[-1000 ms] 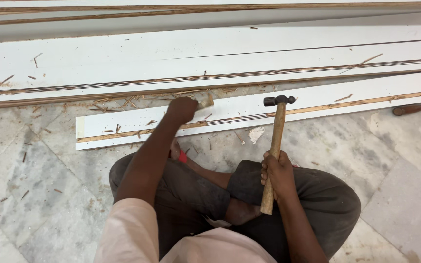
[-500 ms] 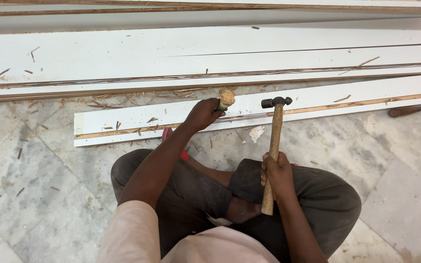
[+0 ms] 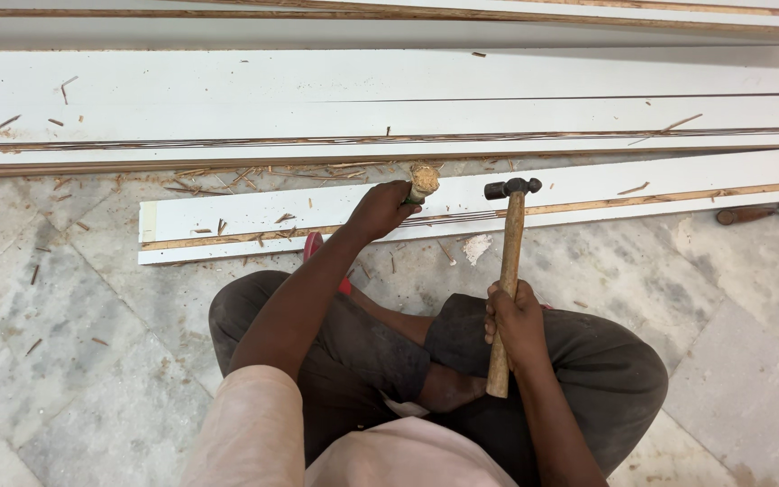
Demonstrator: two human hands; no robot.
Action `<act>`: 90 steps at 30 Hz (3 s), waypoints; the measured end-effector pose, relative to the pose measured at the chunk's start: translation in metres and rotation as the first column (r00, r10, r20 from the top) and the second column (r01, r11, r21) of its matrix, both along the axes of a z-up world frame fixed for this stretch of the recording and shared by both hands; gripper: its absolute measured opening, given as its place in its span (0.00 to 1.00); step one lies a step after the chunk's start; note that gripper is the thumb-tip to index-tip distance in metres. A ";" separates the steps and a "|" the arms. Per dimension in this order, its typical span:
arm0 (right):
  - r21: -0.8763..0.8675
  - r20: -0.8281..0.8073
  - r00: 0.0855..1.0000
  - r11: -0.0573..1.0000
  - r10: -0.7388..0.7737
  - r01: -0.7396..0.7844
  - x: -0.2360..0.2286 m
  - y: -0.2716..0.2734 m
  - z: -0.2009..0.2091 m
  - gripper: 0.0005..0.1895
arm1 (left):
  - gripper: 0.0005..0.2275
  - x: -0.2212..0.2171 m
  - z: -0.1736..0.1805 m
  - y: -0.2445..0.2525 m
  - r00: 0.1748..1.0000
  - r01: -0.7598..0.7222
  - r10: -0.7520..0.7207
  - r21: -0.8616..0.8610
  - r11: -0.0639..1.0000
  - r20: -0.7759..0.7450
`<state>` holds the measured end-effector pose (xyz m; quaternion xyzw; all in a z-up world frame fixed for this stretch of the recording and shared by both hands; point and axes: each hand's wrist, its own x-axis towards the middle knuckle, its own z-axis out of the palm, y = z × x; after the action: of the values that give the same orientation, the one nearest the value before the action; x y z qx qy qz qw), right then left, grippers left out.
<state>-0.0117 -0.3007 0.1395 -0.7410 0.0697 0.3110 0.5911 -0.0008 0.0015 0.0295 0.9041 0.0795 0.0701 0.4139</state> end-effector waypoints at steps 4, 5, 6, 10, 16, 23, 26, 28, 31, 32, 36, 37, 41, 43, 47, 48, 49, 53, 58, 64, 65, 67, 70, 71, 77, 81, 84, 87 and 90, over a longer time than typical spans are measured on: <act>-0.042 0.099 0.991 0.996 0.088 -0.084 -0.005 0.005 0.033 0.10 | 0.10 0.003 -0.001 0.002 1.000 0.012 -0.012 -0.046 0.999 -0.001; -0.039 0.173 0.979 0.994 0.111 -0.105 -0.006 0.007 0.045 0.10 | 0.10 0.004 -0.002 0.003 1.000 0.008 -0.008 -0.059 0.998 -0.002; -0.037 0.247 0.960 0.991 0.132 -0.126 -0.008 0.009 0.056 0.10 | 0.10 0.005 -0.002 0.004 1.000 0.004 -0.004 -0.072 0.997 -0.003; -0.109 0.507 0.843 0.983 0.181 -0.146 -0.015 0.015 0.087 0.10 | 0.10 0.006 -0.001 0.007 1.000 -0.010 0.011 -0.134 0.991 0.008; -0.411 0.710 0.542 0.889 0.450 -0.199 -0.018 0.031 0.039 0.14 | 0.10 0.005 -0.008 0.004 1.000 -0.003 0.003 -0.083 0.997 -0.001; -0.400 0.386 0.826 0.881 0.411 -0.252 -0.013 0.018 0.060 0.14 | 0.13 0.005 -0.024 0.000 0.998 0.047 -0.049 0.082 0.996 0.027; -0.344 0.579 0.742 0.926 0.338 -0.154 -0.015 0.017 0.047 0.14 | 0.12 0.006 -0.021 0.002 0.998 0.055 -0.057 0.051 0.997 0.027; -0.304 0.722 0.619 0.945 0.311 -0.120 -0.018 0.023 0.023 0.13 | 0.13 0.009 -0.017 0.000 0.997 0.079 -0.078 0.102 0.992 -0.017; -0.108 0.168 0.957 0.969 0.238 -0.223 -0.014 0.015 0.004 0.12 | 0.12 0.016 -0.010 -0.004 0.992 0.121 -0.113 0.162 0.979 -0.059; -0.113 0.156 0.965 0.974 0.211 -0.195 -0.012 0.012 0.001 0.11 | 0.12 0.018 -0.009 -0.006 0.987 0.139 -0.123 0.171 0.975 -0.101; -0.098 0.106 0.987 0.989 0.124 -0.114 -0.006 -0.002 -0.003 0.09 | 0.11 0.035 -0.002 -0.016 0.960 0.217 -0.170 0.212 0.953 -0.222; -0.085 0.093 0.989 0.991 0.113 -0.105 -0.005 -0.004 -0.003 0.09 | 0.11 0.038 -0.001 -0.019 0.954 0.234 -0.179 0.224 0.946 -0.241; 0.061 0.168 0.985 0.997 -0.048 0.038 -0.002 -0.007 -0.009 0.07 | 0.10 0.048 -0.007 -0.027 0.939 0.294 -0.226 0.270 0.917 -0.258; 0.138 0.186 0.971 0.982 -0.151 0.126 -0.002 -0.005 -0.012 0.06 | 0.10 0.052 -0.015 -0.029 0.931 0.319 -0.243 0.285 0.904 -0.272; -0.052 -0.016 0.996 0.995 0.086 -0.086 -0.007 0.001 -0.019 0.09 | 0.08 0.054 -0.046 -0.030 0.910 0.369 -0.241 0.394 0.842 -0.337; -0.065 -0.071 0.989 0.989 0.130 -0.134 -0.007 0.002 -0.019 0.09 | 0.08 0.046 -0.056 -0.025 0.891 0.392 -0.209 0.454 0.800 -0.402; -0.076 -0.127 0.977 0.980 0.172 -0.183 -0.008 0.004 -0.018 0.10 | 0.09 0.038 -0.066 -0.019 0.870 0.418 -0.170 0.509 0.752 -0.463; -0.080 -0.084 0.974 0.972 0.212 -0.219 -0.018 0.008 -0.016 0.13 | 0.10 0.000 -0.087 0.015 0.935 0.270 -0.118 0.455 0.849 -0.334; -0.011 0.056 0.996 0.998 0.066 -0.065 -0.003 0.006 -0.015 0.11 | 0.10 -0.016 -0.062 0.066 0.940 0.082 0.123 0.562 0.823 -0.318; 0.067 0.009 0.998 0.996 -0.064 0.063 0.000 -0.003 -0.026 0.10 | 0.13 -0.011 -0.018 0.051 0.991 -0.128 0.124 0.105 0.986 0.042; 0.069 0.006 0.998 0.995 -0.068 0.067 -0.002 -0.003 -0.028 0.10 | 0.12 -0.007 -0.013 0.041 0.993 -0.112 0.111 0.040 0.993 0.042; 0.072 0.009 0.997 0.995 -0.072 0.071 -0.002 0.000 -0.031 0.10 | 0.11 0.004 -0.006 0.020 0.995 -0.082 0.087 -0.090 0.993 0.055; 0.067 0.041 0.998 0.997 -0.044 0.041 -0.006 0.001 -0.035 0.10 | 0.12 0.015 -0.001 -0.006 0.991 -0.044 0.064 -0.170 0.984 0.114; 0.063 0.044 0.998 0.997 -0.036 0.033 -0.006 0.001 -0.035 0.10 | 0.12 0.017 0.000 -0.012 0.994 -0.056 0.072 -0.179 0.982 0.086; 0.040 0.047 0.998 0.999 -0.036 0.035 -0.006 0.002 -0.036 0.11 | 0.13 0.021 -0.008 -0.022 0.998 -0.060 0.062 -0.122 0.991 0.011; 0.048 0.041 0.998 0.998 -0.046 0.044 -0.007 0.001 -0.035 0.11 | 0.12 0.017 -0.013 -0.020 0.997 -0.050 0.061 -0.181 0.982 0.053; 0.048 0.043 0.998 0.998 -0.044 0.042 -0.007 0.002 -0.035 0.11 | 0.12 0.015 -0.009 -0.021 0.998 -0.061 0.063 -0.183 0.981 0.005; 0.047 0.046 0.998 0.998 -0.035 0.032 -0.007 0.003 -0.035 0.11 | 0.12 0.015 -0.004 -0.023 0.997 -0.064 0.056 -0.140 0.988 -0.059; 0.049 0.061 0.998 0.999 -0.020 0.017 -0.008 0.003 -0.032 0.11 | 0.12 0.014 -0.003 -0.026 0.999 -0.037 0.036 -0.101 0.994 -0.017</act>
<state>-0.0201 -0.2981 0.1075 -0.7348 0.0508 0.2844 0.6137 0.0133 -0.0241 0.0269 0.8809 0.1026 0.0666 0.4573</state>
